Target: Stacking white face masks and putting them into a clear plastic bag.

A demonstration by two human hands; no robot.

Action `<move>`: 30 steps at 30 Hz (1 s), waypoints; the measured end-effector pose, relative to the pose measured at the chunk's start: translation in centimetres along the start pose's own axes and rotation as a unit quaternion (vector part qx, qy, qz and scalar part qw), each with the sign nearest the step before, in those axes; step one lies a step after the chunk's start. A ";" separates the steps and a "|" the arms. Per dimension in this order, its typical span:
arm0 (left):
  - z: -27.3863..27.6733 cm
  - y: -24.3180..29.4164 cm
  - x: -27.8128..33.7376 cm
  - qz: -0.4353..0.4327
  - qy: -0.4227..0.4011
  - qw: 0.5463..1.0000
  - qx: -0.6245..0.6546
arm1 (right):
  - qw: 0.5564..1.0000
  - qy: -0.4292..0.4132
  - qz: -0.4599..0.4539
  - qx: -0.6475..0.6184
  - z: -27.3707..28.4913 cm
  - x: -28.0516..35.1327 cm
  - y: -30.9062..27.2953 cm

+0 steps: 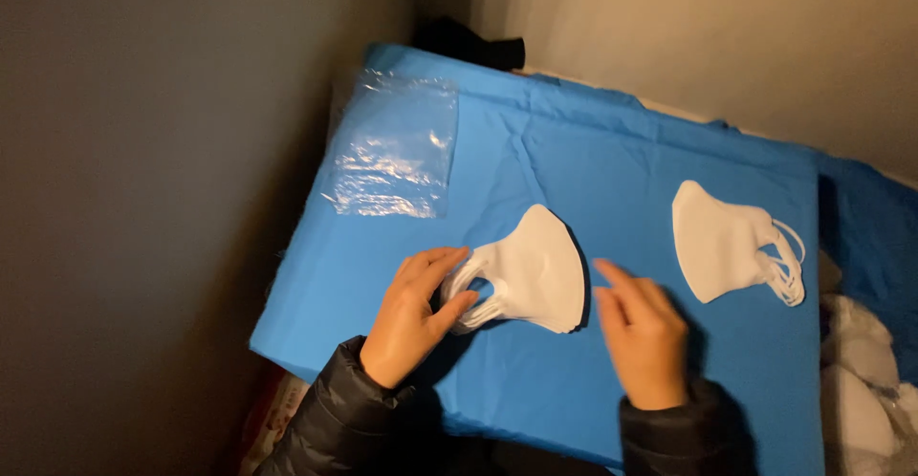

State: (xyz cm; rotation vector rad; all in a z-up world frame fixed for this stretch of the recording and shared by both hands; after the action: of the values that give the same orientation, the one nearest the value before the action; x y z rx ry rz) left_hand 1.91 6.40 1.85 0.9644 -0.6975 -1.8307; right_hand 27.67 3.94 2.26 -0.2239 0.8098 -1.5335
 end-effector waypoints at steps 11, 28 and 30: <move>1.0 -0.6 0.8 -0.013 0.060 0.995 0.083 | 0.965 0.074 -0.031 0.249 1.8 -0.8 8.4; 1.0 -1.6 1.0 -0.023 0.086 0.991 0.095 | 0.944 0.145 -0.051 0.293 1.4 -0.6 10.7; 0.9 -1.9 1.0 -0.023 0.083 0.992 0.096 | 0.942 0.153 -0.045 0.297 1.4 -0.6 10.8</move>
State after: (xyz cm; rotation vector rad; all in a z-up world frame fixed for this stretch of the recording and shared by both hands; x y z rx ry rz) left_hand 0.00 6.34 0.56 1.2541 -0.7624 -1.7215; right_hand 37.16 4.79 -3.03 0.4371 0.5414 -1.8542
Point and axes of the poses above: each hand's wrist, its own x-axis away from the middle knuckle, its own z-axis out of the back of the hand, y = z × x, the point moved 7 cm from there along -x, towards the middle knuckle, and after that the axes turned 9 degrees about -z, right-handed, at the moved point
